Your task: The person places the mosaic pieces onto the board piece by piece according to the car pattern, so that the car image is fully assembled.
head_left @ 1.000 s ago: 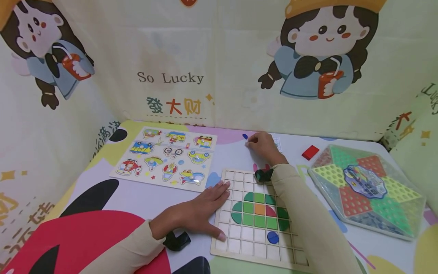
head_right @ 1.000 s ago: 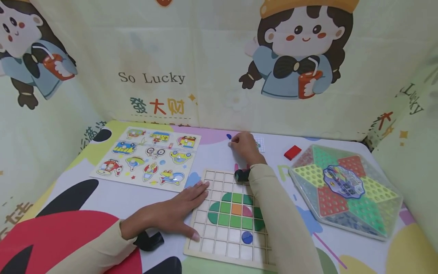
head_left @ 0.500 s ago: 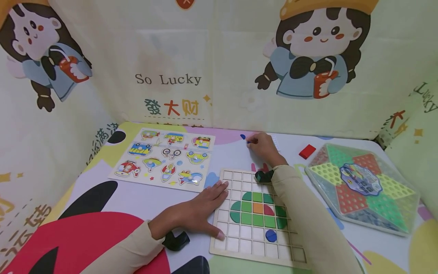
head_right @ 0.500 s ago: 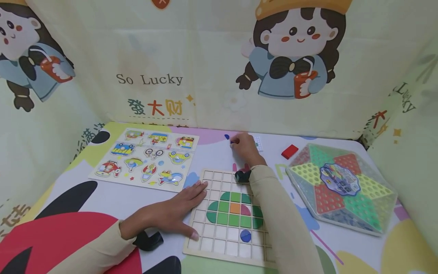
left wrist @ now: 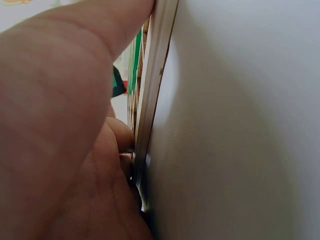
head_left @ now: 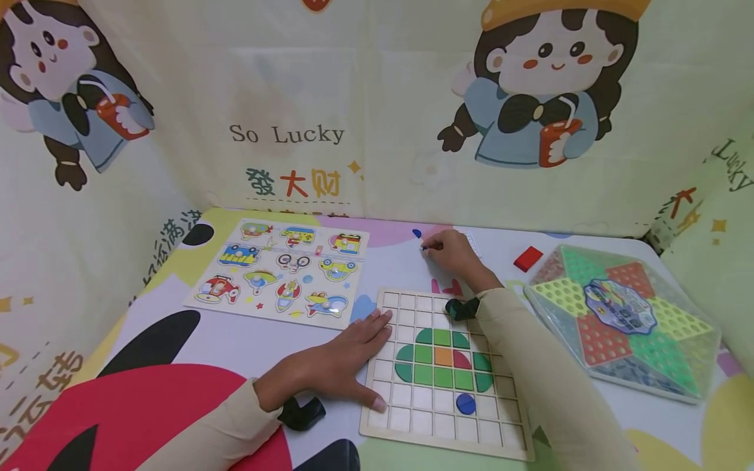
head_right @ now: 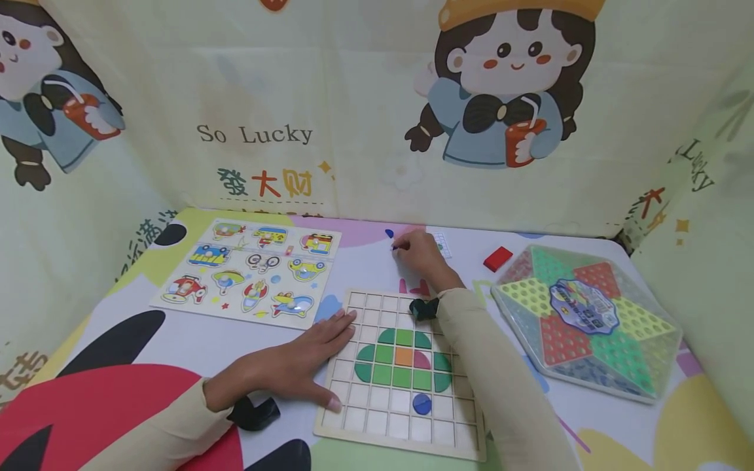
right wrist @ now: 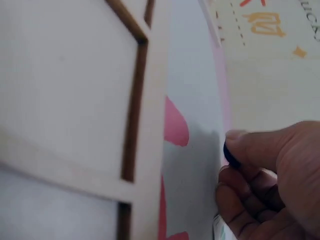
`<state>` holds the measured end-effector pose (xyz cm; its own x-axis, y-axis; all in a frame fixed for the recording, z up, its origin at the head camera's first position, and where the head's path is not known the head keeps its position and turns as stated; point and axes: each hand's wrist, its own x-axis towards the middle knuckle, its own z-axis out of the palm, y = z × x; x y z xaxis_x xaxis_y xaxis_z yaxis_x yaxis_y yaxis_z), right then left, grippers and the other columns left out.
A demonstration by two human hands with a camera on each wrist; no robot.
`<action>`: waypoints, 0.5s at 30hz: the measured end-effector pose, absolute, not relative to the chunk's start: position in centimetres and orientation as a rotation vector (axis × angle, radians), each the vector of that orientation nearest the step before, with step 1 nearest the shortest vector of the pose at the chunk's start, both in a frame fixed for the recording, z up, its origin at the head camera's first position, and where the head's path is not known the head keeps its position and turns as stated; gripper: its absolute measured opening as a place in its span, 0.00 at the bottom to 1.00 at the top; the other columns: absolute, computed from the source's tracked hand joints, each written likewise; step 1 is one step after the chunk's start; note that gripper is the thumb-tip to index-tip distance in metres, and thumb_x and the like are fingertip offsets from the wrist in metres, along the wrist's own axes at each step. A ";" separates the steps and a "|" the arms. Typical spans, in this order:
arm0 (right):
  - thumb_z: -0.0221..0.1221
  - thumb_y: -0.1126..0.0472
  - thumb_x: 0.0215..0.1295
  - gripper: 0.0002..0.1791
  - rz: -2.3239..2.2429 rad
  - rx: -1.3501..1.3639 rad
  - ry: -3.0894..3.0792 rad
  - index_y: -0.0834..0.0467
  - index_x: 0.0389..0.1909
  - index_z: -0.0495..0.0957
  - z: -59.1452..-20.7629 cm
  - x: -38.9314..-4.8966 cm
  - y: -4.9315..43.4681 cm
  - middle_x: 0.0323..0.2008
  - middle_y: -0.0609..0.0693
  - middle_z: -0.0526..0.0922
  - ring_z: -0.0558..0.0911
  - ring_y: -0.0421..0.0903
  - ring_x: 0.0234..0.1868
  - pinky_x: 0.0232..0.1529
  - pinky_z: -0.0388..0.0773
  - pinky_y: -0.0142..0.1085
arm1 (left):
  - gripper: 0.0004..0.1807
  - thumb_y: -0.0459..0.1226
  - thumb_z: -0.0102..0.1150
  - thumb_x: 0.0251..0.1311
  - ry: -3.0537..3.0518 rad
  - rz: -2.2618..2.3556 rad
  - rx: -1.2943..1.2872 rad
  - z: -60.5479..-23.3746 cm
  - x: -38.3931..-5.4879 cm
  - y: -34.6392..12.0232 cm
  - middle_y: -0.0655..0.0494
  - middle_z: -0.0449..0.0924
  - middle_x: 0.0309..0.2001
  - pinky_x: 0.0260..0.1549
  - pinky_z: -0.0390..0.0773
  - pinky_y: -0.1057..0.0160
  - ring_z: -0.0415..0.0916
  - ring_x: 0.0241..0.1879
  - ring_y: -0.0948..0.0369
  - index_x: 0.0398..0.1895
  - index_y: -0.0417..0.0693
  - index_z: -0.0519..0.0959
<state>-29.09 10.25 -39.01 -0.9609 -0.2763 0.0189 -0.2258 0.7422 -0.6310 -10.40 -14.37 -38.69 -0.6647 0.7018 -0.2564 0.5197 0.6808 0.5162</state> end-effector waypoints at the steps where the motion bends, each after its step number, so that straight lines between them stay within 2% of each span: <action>1: 0.59 0.68 0.66 0.11 -1.013 -0.411 2.862 0.65 0.46 0.84 -38.9 -28.9 10.3 0.43 0.58 0.83 0.77 0.51 0.41 0.44 0.77 0.41 | 0.62 0.67 0.63 0.48 2.456 0.564 0.950 -38.7 -10.4 -14.4 0.60 0.28 0.78 0.71 0.37 0.51 0.22 0.74 0.61 0.78 0.47 0.45; 15: 0.61 0.67 0.65 0.09 -1.088 -0.399 2.732 0.62 0.44 0.86 -37.6 -25.1 10.6 0.41 0.54 0.85 0.77 0.50 0.41 0.42 0.78 0.39 | 0.62 0.67 0.63 0.48 2.458 0.573 0.967 -38.7 -10.4 -14.4 0.58 0.27 0.78 0.71 0.38 0.50 0.22 0.75 0.60 0.78 0.47 0.45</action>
